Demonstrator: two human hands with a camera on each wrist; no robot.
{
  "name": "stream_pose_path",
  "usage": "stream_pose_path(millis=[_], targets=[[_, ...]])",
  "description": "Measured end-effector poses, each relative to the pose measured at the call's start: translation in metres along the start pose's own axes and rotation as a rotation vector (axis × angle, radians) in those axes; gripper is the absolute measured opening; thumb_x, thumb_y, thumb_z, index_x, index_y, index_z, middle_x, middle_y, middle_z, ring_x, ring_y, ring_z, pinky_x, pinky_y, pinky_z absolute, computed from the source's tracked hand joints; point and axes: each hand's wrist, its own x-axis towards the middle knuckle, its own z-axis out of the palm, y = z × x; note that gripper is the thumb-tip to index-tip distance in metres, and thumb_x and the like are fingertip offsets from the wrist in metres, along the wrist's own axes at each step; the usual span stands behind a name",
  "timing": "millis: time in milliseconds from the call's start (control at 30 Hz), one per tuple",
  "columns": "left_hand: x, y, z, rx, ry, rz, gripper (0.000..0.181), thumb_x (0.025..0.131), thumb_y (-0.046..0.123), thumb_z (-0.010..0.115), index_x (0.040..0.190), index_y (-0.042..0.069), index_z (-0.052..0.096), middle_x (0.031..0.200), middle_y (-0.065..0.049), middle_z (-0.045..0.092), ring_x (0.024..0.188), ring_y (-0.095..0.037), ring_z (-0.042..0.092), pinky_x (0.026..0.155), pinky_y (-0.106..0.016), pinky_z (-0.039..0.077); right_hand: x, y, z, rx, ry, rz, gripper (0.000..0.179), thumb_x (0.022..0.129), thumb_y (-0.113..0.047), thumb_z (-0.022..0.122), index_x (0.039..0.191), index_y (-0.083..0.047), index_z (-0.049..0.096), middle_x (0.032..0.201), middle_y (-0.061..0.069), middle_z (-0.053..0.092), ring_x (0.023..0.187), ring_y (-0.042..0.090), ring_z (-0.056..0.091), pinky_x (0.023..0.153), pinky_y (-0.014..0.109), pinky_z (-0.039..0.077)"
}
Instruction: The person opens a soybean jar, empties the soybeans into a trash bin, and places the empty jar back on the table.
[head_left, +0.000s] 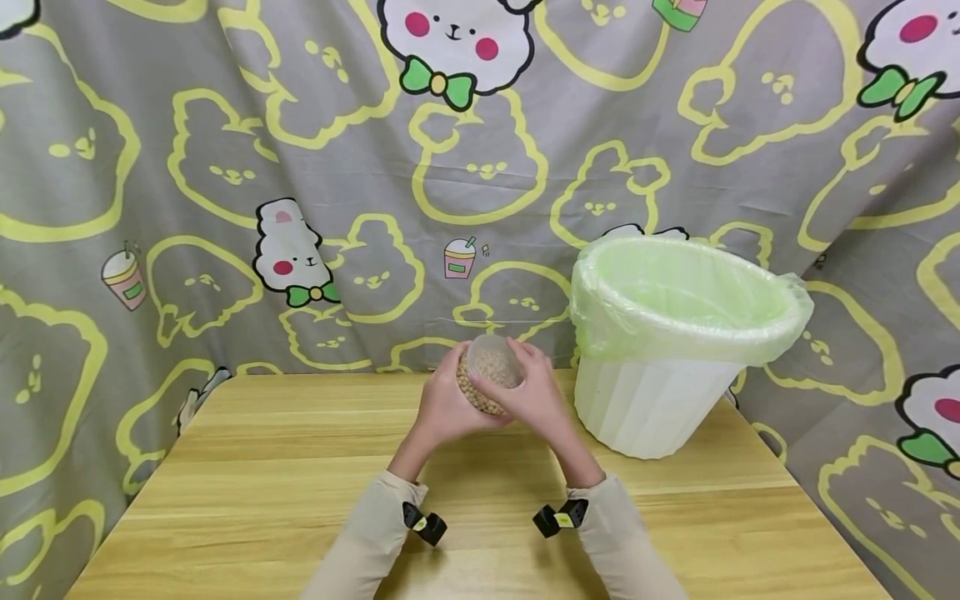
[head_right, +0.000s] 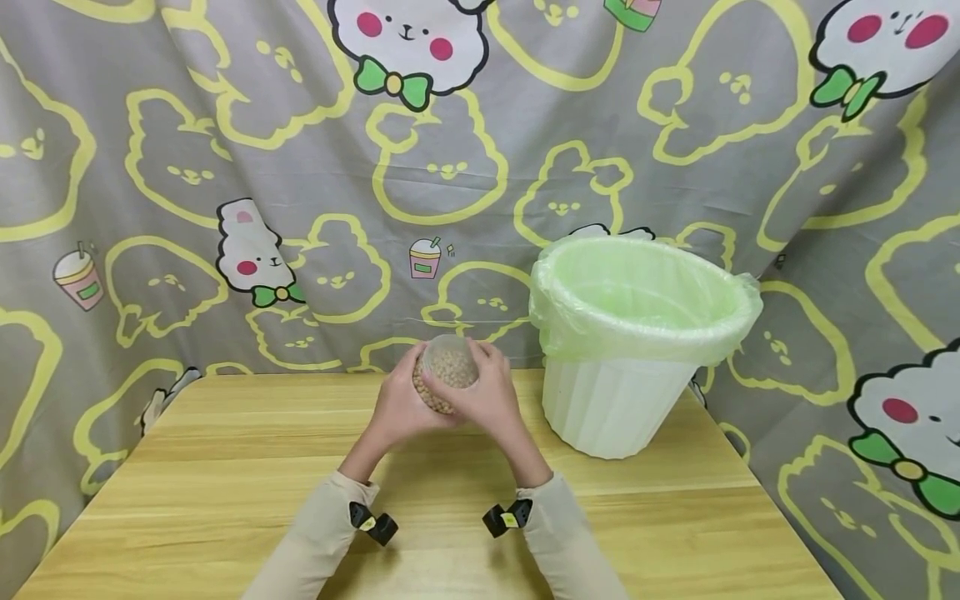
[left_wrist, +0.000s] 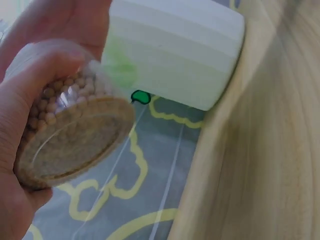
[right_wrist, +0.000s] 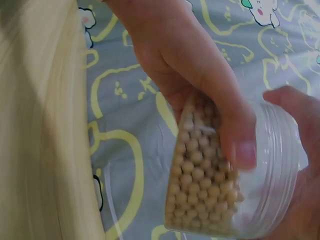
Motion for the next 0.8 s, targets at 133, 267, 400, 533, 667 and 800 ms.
stream_pose_path(millis=[133,267,400,533,667,800], targets=[[0.001,-0.007,-0.008,-0.142,-0.118,-0.066,0.118,0.051,0.041,0.101,0.15,0.023,0.042,0.134,-0.002,0.06,0.119,-0.024,0.061,0.097,-0.046,0.055,0.001,0.004,-0.007,0.019,-0.062,-0.068,0.093,0.076,-0.047,0.086,0.153,-0.014,0.047,0.157,0.013,0.041,0.144,0.037,0.036,0.109,0.065,0.04],[0.004,-0.018,-0.016,-0.236,-0.226,-0.044,0.112,0.055,0.033,0.102,0.151,0.022,0.043,0.133,-0.003,0.06,0.117,-0.022,0.06,0.095,-0.043,0.054,0.002,0.006,-0.013,0.05,-0.134,-0.141,0.088,0.076,-0.039,0.088,0.152,-0.016,0.05,0.157,0.011,0.043,0.145,0.038,0.036,0.111,0.066,0.038],[0.005,-0.025,-0.021,-0.28,-0.269,-0.013,0.107,0.06,0.027,0.101,0.151,0.019,0.045,0.132,-0.006,0.06,0.116,-0.023,0.06,0.094,-0.041,0.054,0.003,0.008,-0.017,0.076,-0.173,-0.16,0.085,0.079,-0.038,0.087,0.152,-0.017,0.049,0.157,0.01,0.043,0.146,0.038,0.036,0.114,0.065,0.035],[0.006,-0.026,-0.026,-0.281,-0.253,-0.011,0.104,0.059,0.027,0.1,0.148,0.019,0.047,0.135,-0.005,0.059,0.118,-0.023,0.06,0.095,-0.041,0.054,0.004,0.009,-0.019,0.071,-0.164,-0.153,0.085,0.079,-0.039,0.086,0.152,-0.018,0.049,0.157,0.012,0.043,0.146,0.039,0.037,0.114,0.065,0.036],[0.008,-0.028,-0.035,-0.278,-0.22,-0.018,0.103,0.06,0.027,0.1,0.147,0.017,0.048,0.139,-0.006,0.057,0.122,-0.025,0.059,0.1,-0.045,0.053,0.005,0.01,-0.023,0.062,-0.144,-0.139,0.086,0.079,-0.04,0.086,0.153,-0.019,0.048,0.158,0.015,0.041,0.146,0.041,0.037,0.114,0.065,0.037],[0.009,-0.031,-0.047,-0.287,-0.167,-0.027,0.103,0.061,0.024,0.1,0.149,0.015,0.047,0.143,-0.009,0.054,0.127,-0.03,0.056,0.105,-0.049,0.049,0.005,0.013,-0.031,0.063,-0.12,-0.122,0.085,0.079,-0.039,0.086,0.153,-0.019,0.048,0.159,0.015,0.039,0.147,0.04,0.036,0.113,0.064,0.038]])
